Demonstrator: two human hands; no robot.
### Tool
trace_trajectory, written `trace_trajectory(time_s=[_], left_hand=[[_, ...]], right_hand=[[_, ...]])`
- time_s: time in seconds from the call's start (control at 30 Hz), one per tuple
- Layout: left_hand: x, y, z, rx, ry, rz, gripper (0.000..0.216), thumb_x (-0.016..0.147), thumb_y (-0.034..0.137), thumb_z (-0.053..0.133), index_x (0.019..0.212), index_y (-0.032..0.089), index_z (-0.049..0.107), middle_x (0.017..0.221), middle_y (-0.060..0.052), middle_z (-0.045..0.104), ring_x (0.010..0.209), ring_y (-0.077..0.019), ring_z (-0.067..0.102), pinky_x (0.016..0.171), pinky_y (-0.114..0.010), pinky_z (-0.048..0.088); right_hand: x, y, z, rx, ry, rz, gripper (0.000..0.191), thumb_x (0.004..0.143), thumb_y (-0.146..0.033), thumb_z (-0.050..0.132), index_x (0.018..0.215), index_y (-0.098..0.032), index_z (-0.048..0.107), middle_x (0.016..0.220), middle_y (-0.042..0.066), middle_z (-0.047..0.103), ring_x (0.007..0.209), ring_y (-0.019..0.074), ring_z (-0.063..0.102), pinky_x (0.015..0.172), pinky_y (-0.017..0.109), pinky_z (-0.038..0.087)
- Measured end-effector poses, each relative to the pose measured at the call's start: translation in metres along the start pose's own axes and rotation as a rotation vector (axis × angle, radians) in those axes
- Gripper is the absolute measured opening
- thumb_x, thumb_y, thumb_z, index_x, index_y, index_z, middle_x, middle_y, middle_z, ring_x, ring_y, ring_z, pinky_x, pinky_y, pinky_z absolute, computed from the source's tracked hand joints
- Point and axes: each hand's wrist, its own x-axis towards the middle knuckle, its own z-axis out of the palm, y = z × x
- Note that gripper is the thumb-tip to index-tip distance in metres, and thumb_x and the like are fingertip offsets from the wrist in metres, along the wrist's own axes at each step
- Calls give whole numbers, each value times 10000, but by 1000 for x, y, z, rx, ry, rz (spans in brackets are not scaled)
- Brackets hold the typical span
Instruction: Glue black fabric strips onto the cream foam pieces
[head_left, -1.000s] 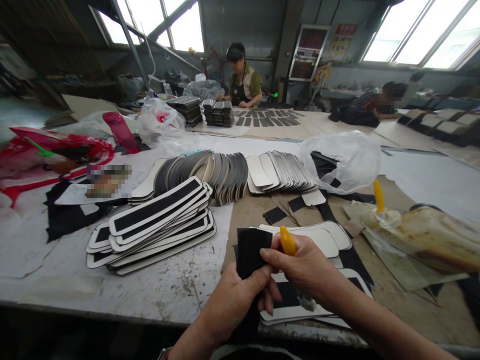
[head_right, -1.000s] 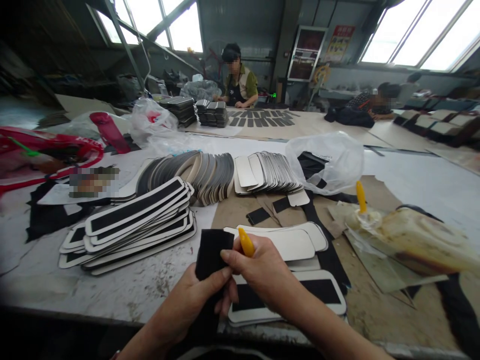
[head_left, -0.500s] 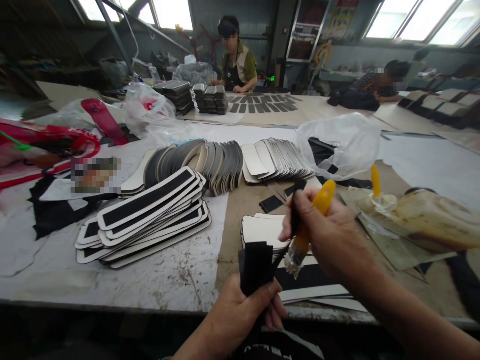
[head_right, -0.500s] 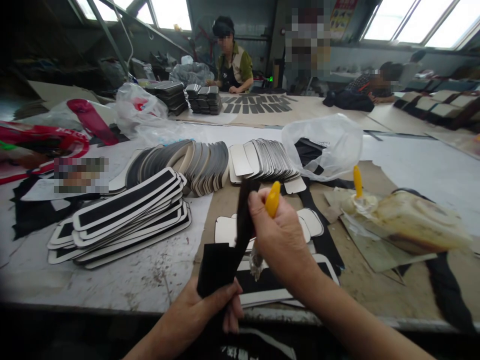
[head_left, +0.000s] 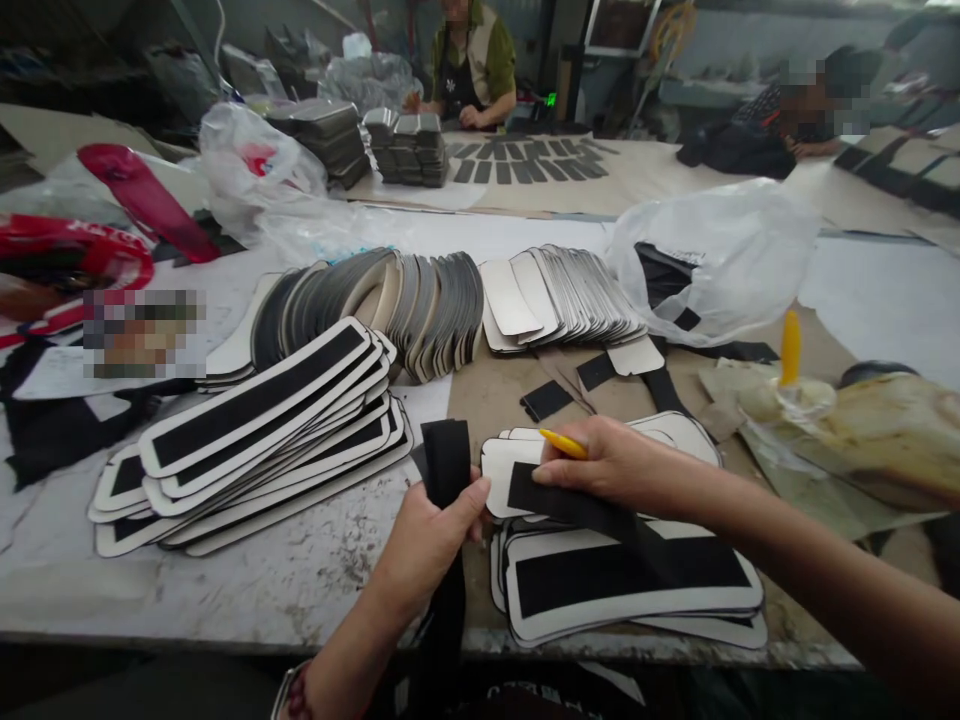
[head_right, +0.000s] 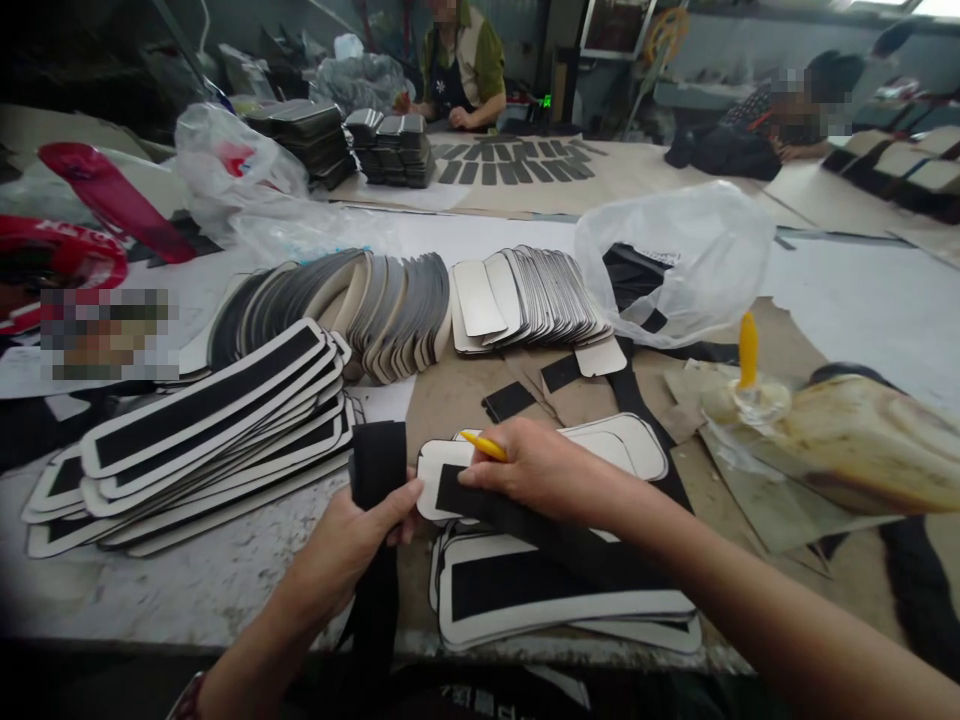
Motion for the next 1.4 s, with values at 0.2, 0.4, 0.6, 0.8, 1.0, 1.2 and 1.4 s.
trace_trajectory(time_s=[0.2,0.4,0.6,0.8,1.0,1.2,1.4], left_hand=[[7,-2,1,11,-54,-18,271,792,350,608,599,172,540,495,35,513,490,-100,438,499,-217,334],[11,-1,1,19,-61,-63,320,776,340,582,514,177,501,483,26,492,482,-99,422,500,-219,336],[13,1,3,35,-21,-100,290,747,337,577,519,184,485,466,39,465,457,-97,408,465,-214,326],[14,4,12,-3,94,-79,311,661,359,715,484,185,528,426,37,469,450,-118,440,460,-224,367],[20,-7,13,-39,109,-66,227,652,354,748,634,162,628,471,37,526,451,-116,465,440,-213,385],[22,-21,7,-14,49,-125,313,664,423,751,657,142,615,525,23,577,477,-105,495,452,-194,403],[20,-20,8,-24,119,-196,366,587,452,793,629,154,585,482,24,569,432,-124,506,408,-212,417]], right_hand=[[31,7,6,-30,-74,-4,243,813,-334,576,627,-186,526,523,-52,484,486,102,418,464,223,274],[42,9,10,-110,-83,2,241,827,-291,576,616,-194,512,531,-42,491,494,112,425,489,232,281],[44,3,6,-262,-113,20,200,831,-296,582,667,-182,578,579,-13,548,535,121,460,519,236,276],[46,2,10,-403,-91,16,179,833,-335,563,785,-181,640,699,34,630,618,153,529,546,246,282],[-1,15,-17,-500,-128,154,201,792,-393,581,737,-201,602,671,23,607,622,173,538,532,249,282],[-65,60,-50,-378,115,367,297,862,-438,444,704,-199,522,711,24,615,656,176,567,593,253,375],[-64,84,-34,-683,260,594,328,876,-470,453,948,-204,630,879,92,676,829,260,624,668,296,408]])
